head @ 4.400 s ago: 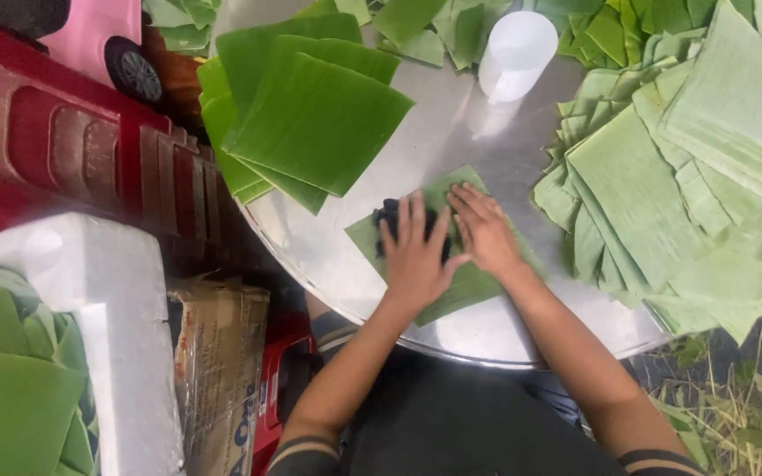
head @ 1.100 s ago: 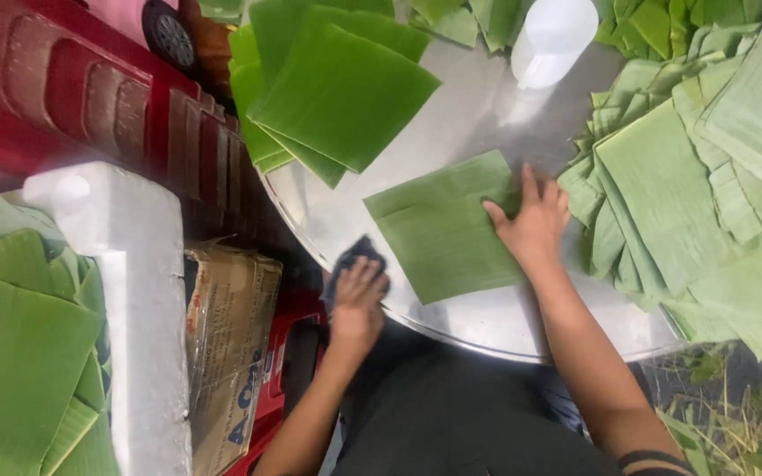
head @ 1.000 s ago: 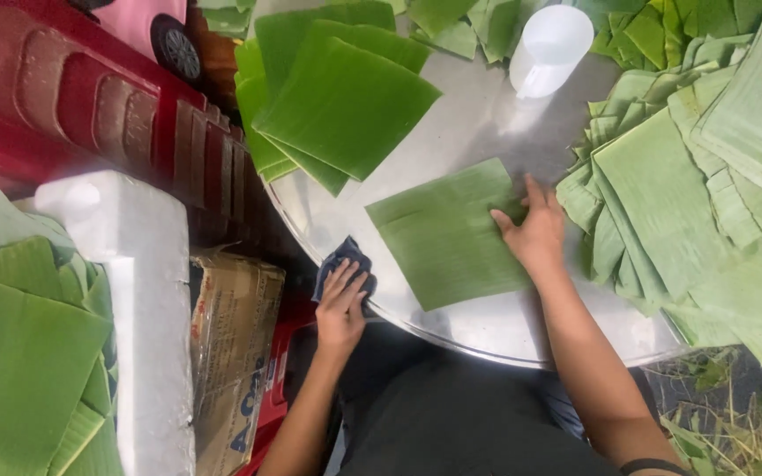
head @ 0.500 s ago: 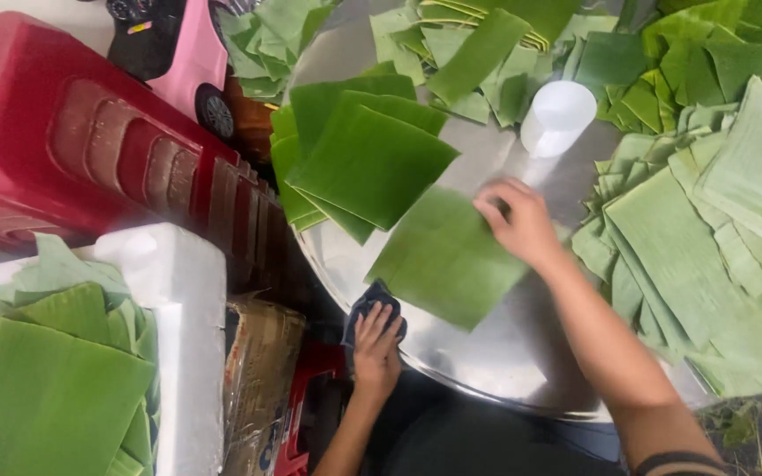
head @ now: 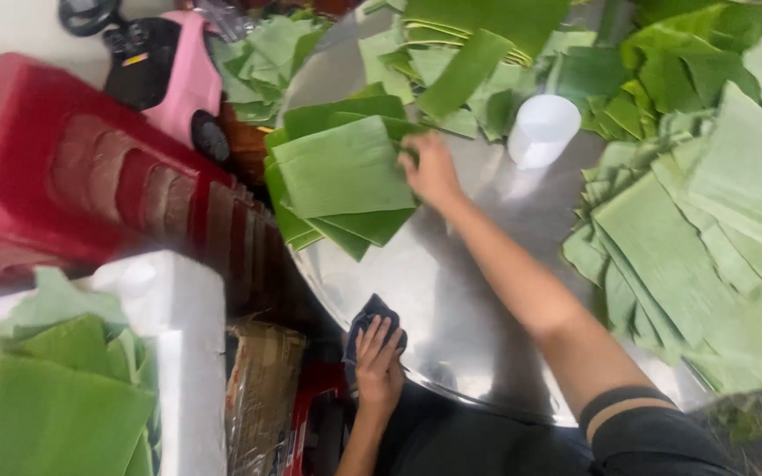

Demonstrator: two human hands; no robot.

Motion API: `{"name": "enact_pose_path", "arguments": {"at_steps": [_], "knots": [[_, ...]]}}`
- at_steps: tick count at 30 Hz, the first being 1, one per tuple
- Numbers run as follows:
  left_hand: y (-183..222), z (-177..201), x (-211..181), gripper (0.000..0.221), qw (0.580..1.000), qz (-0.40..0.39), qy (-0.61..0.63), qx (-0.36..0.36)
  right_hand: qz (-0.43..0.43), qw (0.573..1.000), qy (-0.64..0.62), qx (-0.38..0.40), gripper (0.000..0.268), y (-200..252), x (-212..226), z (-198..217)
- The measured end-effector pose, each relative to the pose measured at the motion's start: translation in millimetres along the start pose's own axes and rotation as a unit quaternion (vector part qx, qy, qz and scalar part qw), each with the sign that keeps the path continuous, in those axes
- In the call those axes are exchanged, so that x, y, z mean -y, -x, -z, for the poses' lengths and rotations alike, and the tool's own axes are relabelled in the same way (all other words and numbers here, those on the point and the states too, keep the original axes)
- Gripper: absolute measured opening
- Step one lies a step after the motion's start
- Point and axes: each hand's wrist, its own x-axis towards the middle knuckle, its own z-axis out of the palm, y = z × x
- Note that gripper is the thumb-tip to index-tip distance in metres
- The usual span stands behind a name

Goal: Cleaning banana leaves with a cloth and stacking them on a metal table

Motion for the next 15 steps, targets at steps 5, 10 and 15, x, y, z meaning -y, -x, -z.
{"name": "enact_pose_path", "arguments": {"at_steps": [5, 10, 15], "knots": [[-28.6, 1.4, -45.1, 0.025, 0.985, 0.098, 0.098, -0.104, 0.216, 0.953, -0.189, 0.094, 0.023, 179.6, -96.9, 48.5], [-71.4, -65.4, -134.8, 0.035, 0.97, -0.078, 0.191, 0.127, -0.12, 0.734, -0.647, 0.168, 0.074, 317.9, -199.8, 69.2], [-103.9, -139.2, -215.9, 0.045, 0.923, -0.213, 0.218, 0.235, -0.227, 0.584, -0.775, -0.076, 0.083, 346.8, -213.8, 152.6]]}}
